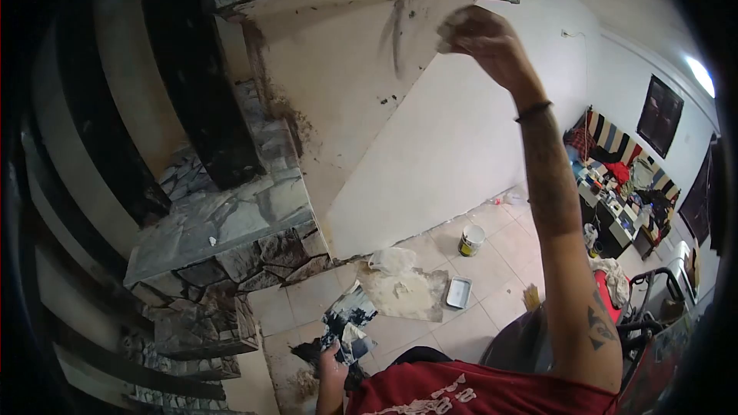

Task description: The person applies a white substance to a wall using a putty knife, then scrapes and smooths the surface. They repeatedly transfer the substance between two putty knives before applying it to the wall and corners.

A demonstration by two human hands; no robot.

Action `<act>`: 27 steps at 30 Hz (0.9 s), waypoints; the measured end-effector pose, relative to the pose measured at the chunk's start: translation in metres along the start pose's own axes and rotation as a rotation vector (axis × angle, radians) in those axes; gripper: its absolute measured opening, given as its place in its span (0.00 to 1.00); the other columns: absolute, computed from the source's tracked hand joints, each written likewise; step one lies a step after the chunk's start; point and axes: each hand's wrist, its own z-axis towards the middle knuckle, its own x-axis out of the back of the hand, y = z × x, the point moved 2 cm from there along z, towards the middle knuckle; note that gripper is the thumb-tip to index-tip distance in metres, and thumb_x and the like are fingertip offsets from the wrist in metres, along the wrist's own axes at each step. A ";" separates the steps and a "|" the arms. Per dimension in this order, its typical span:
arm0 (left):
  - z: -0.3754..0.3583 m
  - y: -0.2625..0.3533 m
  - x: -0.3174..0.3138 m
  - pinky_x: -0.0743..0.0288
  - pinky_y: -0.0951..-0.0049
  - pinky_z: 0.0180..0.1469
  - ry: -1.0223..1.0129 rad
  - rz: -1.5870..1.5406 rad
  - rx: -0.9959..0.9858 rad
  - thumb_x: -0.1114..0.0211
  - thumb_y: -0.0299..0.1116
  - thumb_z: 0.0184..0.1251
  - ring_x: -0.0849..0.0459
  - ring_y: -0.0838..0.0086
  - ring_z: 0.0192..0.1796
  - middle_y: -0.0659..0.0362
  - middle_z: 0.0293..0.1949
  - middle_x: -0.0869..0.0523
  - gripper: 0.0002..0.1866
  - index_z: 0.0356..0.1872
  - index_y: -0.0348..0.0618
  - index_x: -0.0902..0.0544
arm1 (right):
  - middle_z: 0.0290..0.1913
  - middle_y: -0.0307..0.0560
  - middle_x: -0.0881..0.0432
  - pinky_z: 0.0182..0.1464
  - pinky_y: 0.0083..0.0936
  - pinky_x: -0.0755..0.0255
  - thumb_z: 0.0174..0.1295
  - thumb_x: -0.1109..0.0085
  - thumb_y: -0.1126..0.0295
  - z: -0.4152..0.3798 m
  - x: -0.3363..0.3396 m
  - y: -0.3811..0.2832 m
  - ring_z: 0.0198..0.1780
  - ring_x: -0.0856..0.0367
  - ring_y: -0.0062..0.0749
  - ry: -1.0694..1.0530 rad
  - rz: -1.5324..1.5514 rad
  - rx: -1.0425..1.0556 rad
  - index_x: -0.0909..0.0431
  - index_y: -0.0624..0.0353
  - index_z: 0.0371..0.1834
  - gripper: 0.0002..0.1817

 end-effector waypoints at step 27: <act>0.038 -0.005 0.001 0.30 0.58 0.59 -0.055 0.218 0.485 0.48 0.23 0.61 0.23 0.61 0.54 0.53 0.51 0.22 0.20 0.56 0.35 0.30 | 0.23 0.60 0.24 0.31 0.34 0.32 0.41 0.35 0.71 -0.620 -0.293 0.150 0.27 0.22 0.43 0.210 -0.822 -1.561 0.27 0.67 0.23 0.12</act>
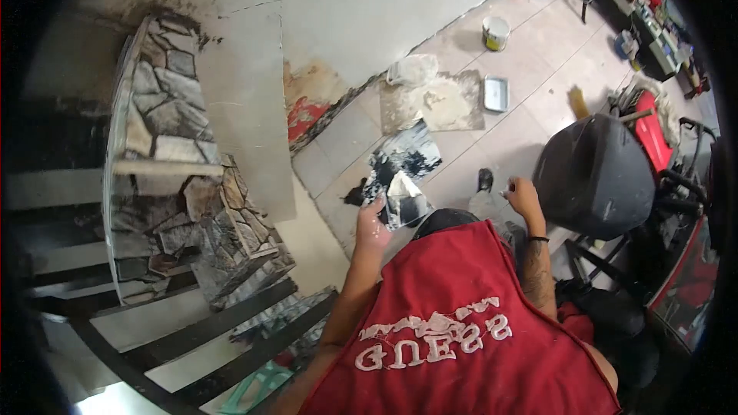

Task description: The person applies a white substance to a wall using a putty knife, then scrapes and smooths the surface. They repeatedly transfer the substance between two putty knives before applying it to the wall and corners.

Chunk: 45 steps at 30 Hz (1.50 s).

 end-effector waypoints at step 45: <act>0.016 -0.060 0.304 0.24 0.58 0.51 0.855 -0.261 -0.010 0.46 0.21 0.58 0.19 0.65 0.47 0.54 0.45 0.20 0.17 0.50 0.38 0.27 | 0.57 0.47 0.28 0.53 0.24 0.29 0.51 0.47 0.88 0.175 -0.298 -0.097 0.51 0.23 0.27 -0.617 0.448 0.542 0.37 0.66 0.63 0.31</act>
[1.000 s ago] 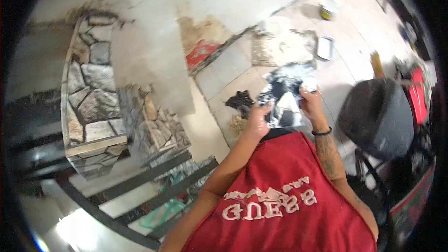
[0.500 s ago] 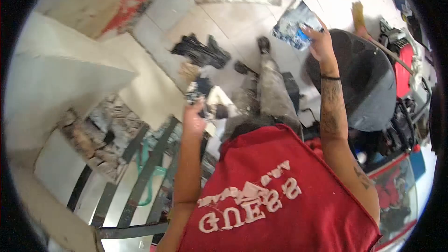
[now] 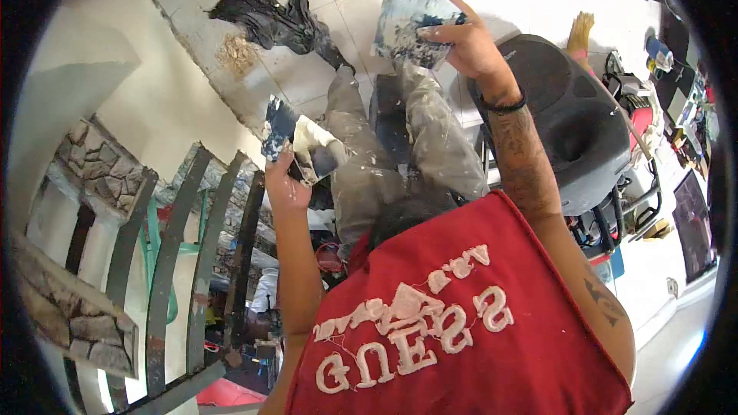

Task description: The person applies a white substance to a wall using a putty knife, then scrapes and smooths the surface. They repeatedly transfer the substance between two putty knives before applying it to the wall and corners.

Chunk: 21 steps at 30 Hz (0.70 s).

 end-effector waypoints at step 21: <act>0.256 -0.007 0.040 0.22 0.68 0.44 -0.245 0.326 0.122 0.38 0.23 0.54 0.18 0.73 0.41 0.60 0.41 0.17 0.18 0.49 0.41 0.23 | 0.45 0.46 0.24 0.34 0.19 0.30 0.45 0.56 0.90 0.121 -0.217 0.163 0.31 0.25 0.26 -0.017 0.774 -0.500 0.37 0.54 0.64 0.37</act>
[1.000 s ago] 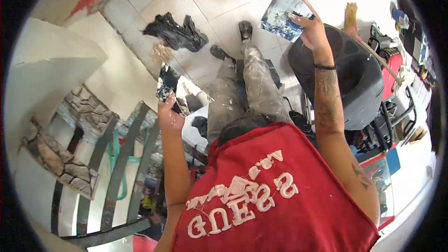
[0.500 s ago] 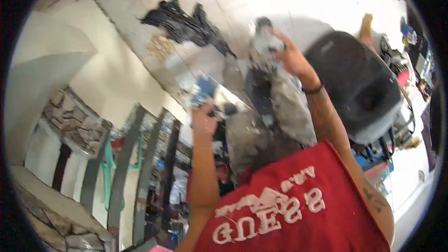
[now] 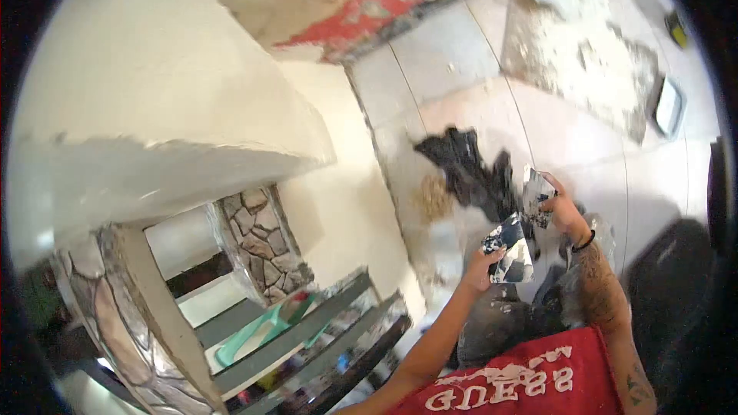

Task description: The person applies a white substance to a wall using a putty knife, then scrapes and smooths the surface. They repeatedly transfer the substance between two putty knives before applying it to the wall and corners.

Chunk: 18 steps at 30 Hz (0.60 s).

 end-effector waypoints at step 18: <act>0.215 0.011 0.052 0.23 0.68 0.50 -0.294 -0.401 -0.813 0.47 0.28 0.63 0.18 0.69 0.46 0.55 0.42 0.18 0.13 0.46 0.37 0.22 | 0.45 0.57 0.21 0.43 0.28 0.23 0.47 0.55 0.91 0.127 0.059 -0.034 0.44 0.20 0.37 -0.299 0.381 0.369 0.47 0.58 0.69 0.40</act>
